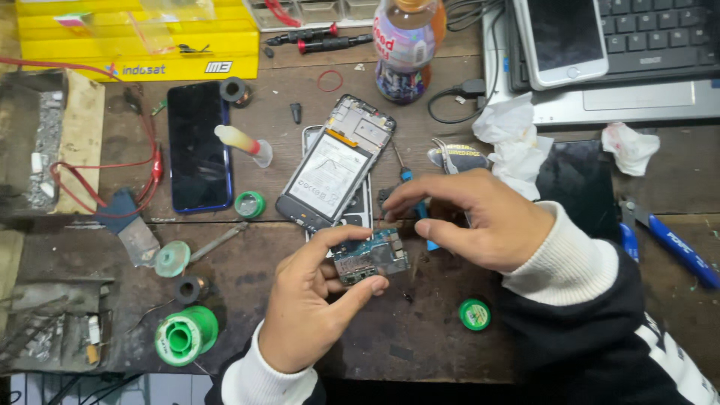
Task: The person holds a small circuit board with tweezers and a soldering iron, applying solder to specific points on the board. They manipulate the board and tools to ensure proper connection while working at a cluttered desk.
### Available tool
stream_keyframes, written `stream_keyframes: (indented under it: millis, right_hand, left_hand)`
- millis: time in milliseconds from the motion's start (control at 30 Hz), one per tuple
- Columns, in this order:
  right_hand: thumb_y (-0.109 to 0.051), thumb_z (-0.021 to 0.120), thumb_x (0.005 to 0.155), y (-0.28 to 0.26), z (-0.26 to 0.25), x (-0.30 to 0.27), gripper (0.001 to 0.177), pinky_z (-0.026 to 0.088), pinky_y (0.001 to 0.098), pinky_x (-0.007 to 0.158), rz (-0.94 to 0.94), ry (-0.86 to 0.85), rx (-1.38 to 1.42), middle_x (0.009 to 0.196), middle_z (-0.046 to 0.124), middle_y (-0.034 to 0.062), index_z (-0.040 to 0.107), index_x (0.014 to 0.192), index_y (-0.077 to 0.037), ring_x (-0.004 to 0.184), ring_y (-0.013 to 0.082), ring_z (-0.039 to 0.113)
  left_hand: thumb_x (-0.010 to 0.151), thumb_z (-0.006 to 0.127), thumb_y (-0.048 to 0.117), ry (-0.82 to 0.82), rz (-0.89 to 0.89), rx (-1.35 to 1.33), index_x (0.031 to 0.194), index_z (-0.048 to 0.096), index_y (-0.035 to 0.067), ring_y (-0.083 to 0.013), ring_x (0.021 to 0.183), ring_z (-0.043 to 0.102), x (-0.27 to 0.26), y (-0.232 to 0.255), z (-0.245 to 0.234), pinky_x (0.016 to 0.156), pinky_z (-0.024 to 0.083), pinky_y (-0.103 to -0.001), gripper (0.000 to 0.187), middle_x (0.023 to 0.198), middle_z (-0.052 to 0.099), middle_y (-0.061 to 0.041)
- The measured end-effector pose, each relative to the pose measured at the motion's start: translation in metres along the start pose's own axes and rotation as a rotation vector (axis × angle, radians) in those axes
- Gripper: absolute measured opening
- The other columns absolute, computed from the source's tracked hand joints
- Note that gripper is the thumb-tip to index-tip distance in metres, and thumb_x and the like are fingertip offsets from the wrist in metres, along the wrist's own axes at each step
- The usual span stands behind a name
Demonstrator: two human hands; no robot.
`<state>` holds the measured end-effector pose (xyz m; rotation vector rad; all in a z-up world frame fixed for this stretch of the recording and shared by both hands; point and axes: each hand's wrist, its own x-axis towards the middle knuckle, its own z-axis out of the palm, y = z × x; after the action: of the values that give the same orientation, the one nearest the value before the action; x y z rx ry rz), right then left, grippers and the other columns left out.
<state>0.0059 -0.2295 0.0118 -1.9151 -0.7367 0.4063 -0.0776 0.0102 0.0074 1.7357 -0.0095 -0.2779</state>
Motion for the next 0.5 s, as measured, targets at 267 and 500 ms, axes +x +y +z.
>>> stream_keyframes:
  millis: [267, 500]
  right_hand:
    - [-0.010, 0.054, 0.081, 0.009, 0.003, -0.009, 0.056, 0.057, 0.0257, 0.077, 0.148, -0.303, 0.119, 0.110, 0.081, 0.0007, 0.055, 0.137, -0.017, 0.081, 0.0117, 0.072]
    - [-0.027, 0.074, 0.085, 0.009, 0.003, -0.009, 0.047, 0.054, 0.0276, 0.060, 0.160, -0.405, 0.007, 0.081, 0.082, -0.0117, 0.059, 0.128, -0.020, 0.056, 0.0118, 0.065]
  left_hand:
    - [0.074, 0.089, 0.013, 0.121, 0.080, 0.178, 0.119, 0.070, 0.012, -0.0071, 0.075, 0.077, -0.012, -0.006, 0.013, 0.064, 0.069, -0.021, 0.049, 0.099, 0.077, -0.006]
    - [0.074, 0.089, 0.016, 0.160, 0.109, 0.321, 0.116, 0.072, 0.013, -0.0057, 0.065, 0.071, -0.024, -0.014, 0.020, 0.058, 0.069, -0.017, 0.046, 0.110, 0.072, -0.003]
